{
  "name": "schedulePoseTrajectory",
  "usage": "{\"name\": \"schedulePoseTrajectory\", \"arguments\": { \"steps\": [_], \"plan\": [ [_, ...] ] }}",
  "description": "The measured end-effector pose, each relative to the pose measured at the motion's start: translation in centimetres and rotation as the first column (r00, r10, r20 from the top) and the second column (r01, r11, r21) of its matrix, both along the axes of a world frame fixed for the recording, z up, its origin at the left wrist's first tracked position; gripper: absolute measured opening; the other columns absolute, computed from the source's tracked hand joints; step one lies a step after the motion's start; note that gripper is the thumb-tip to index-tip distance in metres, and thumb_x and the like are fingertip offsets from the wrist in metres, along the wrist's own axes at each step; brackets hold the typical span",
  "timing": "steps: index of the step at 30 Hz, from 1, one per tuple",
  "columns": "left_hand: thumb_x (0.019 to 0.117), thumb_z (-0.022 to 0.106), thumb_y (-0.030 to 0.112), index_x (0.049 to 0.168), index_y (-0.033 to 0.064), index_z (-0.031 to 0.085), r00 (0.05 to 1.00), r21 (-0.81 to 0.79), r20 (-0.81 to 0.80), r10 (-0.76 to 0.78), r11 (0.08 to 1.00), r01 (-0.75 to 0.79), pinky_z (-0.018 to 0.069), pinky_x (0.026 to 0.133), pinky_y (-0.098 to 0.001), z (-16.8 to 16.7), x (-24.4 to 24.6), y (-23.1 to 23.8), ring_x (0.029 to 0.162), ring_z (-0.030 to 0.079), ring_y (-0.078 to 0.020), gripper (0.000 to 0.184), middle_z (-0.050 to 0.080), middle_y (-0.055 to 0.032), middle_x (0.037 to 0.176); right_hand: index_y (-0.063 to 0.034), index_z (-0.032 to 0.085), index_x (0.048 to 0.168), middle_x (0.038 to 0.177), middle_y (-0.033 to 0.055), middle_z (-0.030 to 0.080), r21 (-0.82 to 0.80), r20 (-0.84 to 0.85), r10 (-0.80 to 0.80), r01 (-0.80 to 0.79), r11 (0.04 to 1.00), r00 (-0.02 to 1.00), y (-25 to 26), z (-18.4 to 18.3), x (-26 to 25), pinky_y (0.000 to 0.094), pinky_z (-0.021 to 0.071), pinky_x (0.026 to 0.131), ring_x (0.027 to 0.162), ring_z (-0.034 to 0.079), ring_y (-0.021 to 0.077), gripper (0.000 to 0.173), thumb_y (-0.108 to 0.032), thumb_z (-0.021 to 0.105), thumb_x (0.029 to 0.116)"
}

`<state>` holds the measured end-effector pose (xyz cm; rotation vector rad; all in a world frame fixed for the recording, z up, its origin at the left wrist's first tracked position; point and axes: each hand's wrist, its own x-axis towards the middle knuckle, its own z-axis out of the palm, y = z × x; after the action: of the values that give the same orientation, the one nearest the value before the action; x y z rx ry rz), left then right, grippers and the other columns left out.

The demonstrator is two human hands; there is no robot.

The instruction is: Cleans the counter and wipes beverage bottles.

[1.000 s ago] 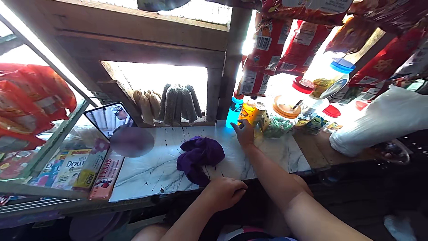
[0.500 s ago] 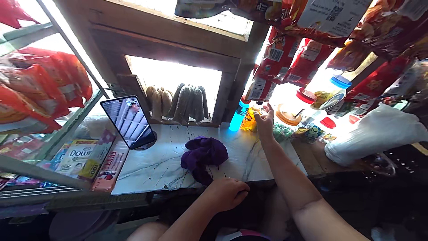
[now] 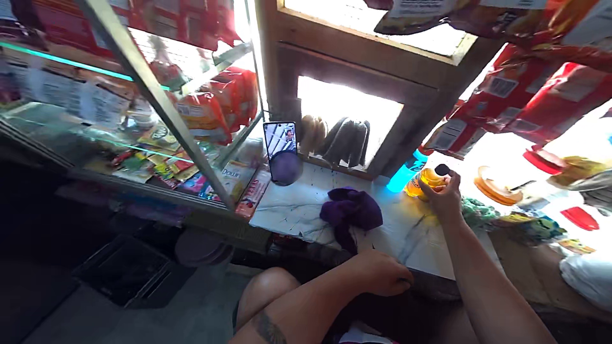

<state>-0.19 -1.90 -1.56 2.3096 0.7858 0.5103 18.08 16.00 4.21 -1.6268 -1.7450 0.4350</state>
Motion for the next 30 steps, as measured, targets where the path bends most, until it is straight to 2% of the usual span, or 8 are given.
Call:
{"name": "schedulePoseTrajectory", "arguments": {
  "steps": [6, 10, 13, 17, 20, 23, 27, 30],
  "plan": [
    [0.1014, 0.059, 0.021, 0.125, 0.0082, 0.068, 0.950, 0.091, 0.231, 0.211, 0.967, -0.237, 0.0572, 0.084, -0.0496, 0.2, 1.8, 0.4, 0.098, 0.070, -0.0309, 0.028, 0.070, -0.0156, 0.111, 0.0031, 0.050, 0.138, 0.116, 0.0284, 0.064, 0.106, 0.015, 0.164, -0.164, 0.981, 0.986, -3.9, -1.7, 1.3, 0.0460, 0.0581, 0.079, 0.087, 0.069, 0.0303, 0.075, -0.025, 0.087, 0.0790],
    [0.0949, 0.067, 0.021, 0.119, 0.0015, 0.067, 0.775, 0.079, 0.473, 0.419, 0.856, -0.512, 0.0546, 0.096, -0.0437, 0.4, 2.4, 0.5, 0.115, 0.065, -0.0300, 0.031, 0.066, -0.0193, 0.122, 0.0009, 0.044, 0.141, 0.112, 0.0152, 0.065, 0.009, -0.338, 0.191, -0.199, 0.980, 0.922, -5.3, 0.0, 4.0, 0.0348, 0.0585, 0.076, 0.085, 0.067, 0.0151, 0.074, -0.015, 0.081, 0.0788],
    [0.1012, 0.058, 0.028, 0.133, -0.0023, 0.059, 0.666, -0.109, 0.543, 0.511, 0.830, -0.547, 0.0520, 0.099, -0.0417, -0.2, 2.0, 1.4, 0.124, 0.059, -0.0283, 0.043, 0.059, -0.0221, 0.135, -0.0052, 0.049, 0.135, 0.103, 0.0005, 0.070, -0.035, -0.533, 0.327, -0.407, 0.913, 0.780, -6.7, 1.4, 5.3, 0.0277, 0.0601, 0.076, 0.087, 0.070, 0.0068, 0.059, -0.021, 0.072, 0.0826],
    [0.1050, 0.037, 0.047, 0.129, 0.0023, 0.055, 0.559, -0.674, 0.615, 0.556, 0.738, 0.008, 0.0532, 0.094, -0.0326, -0.4, 2.7, 1.2, 0.111, 0.063, -0.0109, 0.054, 0.065, -0.0031, 0.122, -0.0170, 0.060, 0.130, 0.111, -0.0050, 0.073, 0.067, -0.751, 0.500, -0.704, 0.707, 0.431, -8.6, 0.1, 4.6, 0.0316, 0.0585, 0.089, 0.100, 0.069, 0.0081, 0.058, -0.047, 0.078, 0.0829],
    [0.0829, 0.057, 0.079, 0.132, 0.0140, 0.060, 0.456, -0.685, 0.727, 0.513, 0.495, 0.535, 0.0582, 0.092, -0.0373, -1.4, 3.6, 0.8, 0.109, 0.070, -0.0220, 0.081, 0.071, -0.0087, 0.121, -0.0130, 0.057, 0.135, 0.121, 0.0031, 0.071, 0.108, -0.872, 0.453, -0.829, 0.549, 0.186, -9.5, -1.0, 2.8, 0.0363, 0.0563, 0.096, 0.110, 0.068, 0.0153, 0.062, -0.042, 0.078, 0.0852],
    [0.0812, 0.056, 0.080, 0.128, 0.0152, 0.065, 0.396, -0.577, 0.805, 0.441, 0.427, 0.696, 0.0606, 0.083, -0.0329, -2.1, 3.3, 0.9, 0.097, 0.073, -0.0217, 0.081, 0.073, -0.0112, 0.116, -0.0139, 0.057, 0.139, 0.125, 0.0068, 0.070, 0.179, -0.888, 0.459, -0.888, 0.424, 0.040, -8.3, -1.9, 2.0, 0.0360, 0.0561, 0.098, 0.114, 0.067, 0.0175, 0.062, -0.048, 0.074, 0.0896],
    [0.0806, 0.062, 0.077, 0.120, 0.0129, 0.069, 0.388, -0.530, 0.838, 0.383, 0.408, 0.743, 0.0617, 0.070, -0.0302, -2.5, 1.3, 0.4, 0.084, 0.074, -0.0180, 0.076, 0.075, -0.0089, 0.101, -0.0345, 0.043, 0.151, 0.124, -0.0037, 0.072, 0.201, -0.862, 0.482, -0.766, 0.610, 0.157, -6.0, -0.8, 0.3, 0.0298, 0.0569, 0.087, 0.096, 0.071, 0.0097, 0.079, -0.082, 0.035, 0.0889],
    [0.0721, 0.068, 0.078, 0.105, 0.0198, 0.072, 0.505, -0.639, 0.767, 0.395, 0.402, 0.656, 0.0588, 0.063, -0.0237, 0.6, 1.7, -1.2, 0.076, 0.072, -0.0094, 0.067, 0.073, 0.0027, 0.087, -0.0096, 0.030, 0.154, 0.142, 0.0014, 0.060, 0.177, -0.729, 0.551, -0.666, 0.725, 0.406, -3.9, -1.4, -2.6, 0.0351, 0.0538, 0.096, 0.117, 0.064, 0.0123, 0.065, -0.053, 0.036, 0.1060]
  ]
}}
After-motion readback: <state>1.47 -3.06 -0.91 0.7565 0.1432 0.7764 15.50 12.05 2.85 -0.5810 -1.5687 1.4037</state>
